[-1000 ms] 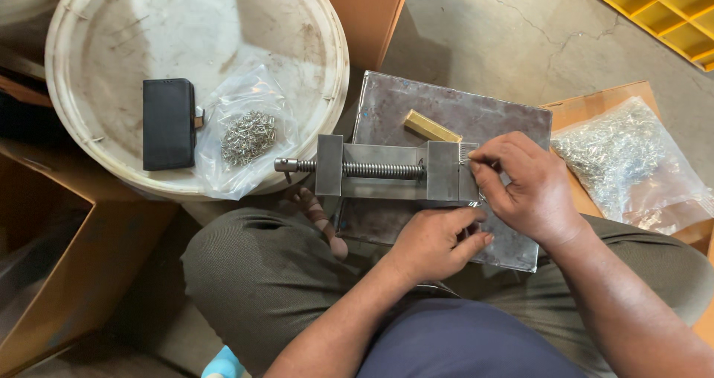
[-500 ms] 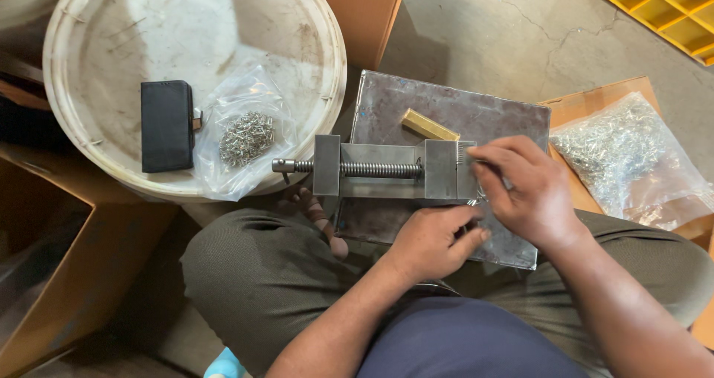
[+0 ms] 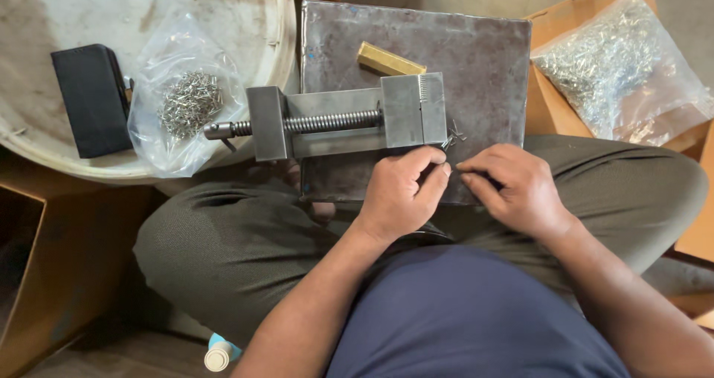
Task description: The person sits on the floor and uses a bench vise to hold and manipulate small metal pieces. They repeatedly pick up metal parts from a plastic bag, place them into the vise, and adjust them with their hands.
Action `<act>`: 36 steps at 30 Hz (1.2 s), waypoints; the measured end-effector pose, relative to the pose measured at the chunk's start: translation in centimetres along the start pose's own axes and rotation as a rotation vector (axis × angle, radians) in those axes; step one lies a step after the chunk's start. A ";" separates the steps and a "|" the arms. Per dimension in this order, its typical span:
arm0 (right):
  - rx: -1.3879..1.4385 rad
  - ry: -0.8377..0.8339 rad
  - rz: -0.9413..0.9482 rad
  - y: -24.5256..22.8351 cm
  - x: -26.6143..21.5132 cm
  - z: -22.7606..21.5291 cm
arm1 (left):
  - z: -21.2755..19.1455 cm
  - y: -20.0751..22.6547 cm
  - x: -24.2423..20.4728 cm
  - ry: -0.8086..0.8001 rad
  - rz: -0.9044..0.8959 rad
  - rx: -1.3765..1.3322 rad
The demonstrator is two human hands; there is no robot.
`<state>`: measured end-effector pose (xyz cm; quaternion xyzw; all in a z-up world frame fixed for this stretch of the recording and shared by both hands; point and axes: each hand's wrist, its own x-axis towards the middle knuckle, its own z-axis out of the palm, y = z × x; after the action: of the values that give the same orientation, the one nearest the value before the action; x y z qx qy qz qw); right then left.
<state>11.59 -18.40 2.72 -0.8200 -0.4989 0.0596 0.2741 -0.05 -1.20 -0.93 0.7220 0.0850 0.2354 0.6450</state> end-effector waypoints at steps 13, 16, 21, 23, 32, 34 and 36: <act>-0.120 -0.051 -0.029 -0.9 0.3 0.5 | -0.3 0.0 0.1 -0.069 -0.034 0.022; -0.137 -0.057 -0.045 -0.9 0.3 0.7 | -0.4 0.0 0.0 -0.066 -0.013 0.023; -0.176 -0.054 -0.075 -1.2 0.3 1.1 | -0.3 -0.4 -0.1 -0.060 0.015 0.031; -0.189 -0.058 -0.083 -1.2 0.4 1.0 | -0.3 -0.3 0.0 -0.054 0.021 0.030; 0.050 -0.054 0.110 0.1 -0.5 1.6 | -0.4 0.0 0.2 -0.065 0.025 0.070; 0.457 -0.029 0.301 1.1 -1.1 1.5 | -0.6 0.1 0.0 -0.075 0.058 0.118; 0.938 -0.007 0.514 2.2 -1.7 1.5 | -0.6 0.2 0.0 -0.120 0.129 0.163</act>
<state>11.90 -20.00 0.03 -0.7051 -0.2028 0.3440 0.5860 -0.42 -0.68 -0.71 0.7889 0.0188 0.2251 0.5715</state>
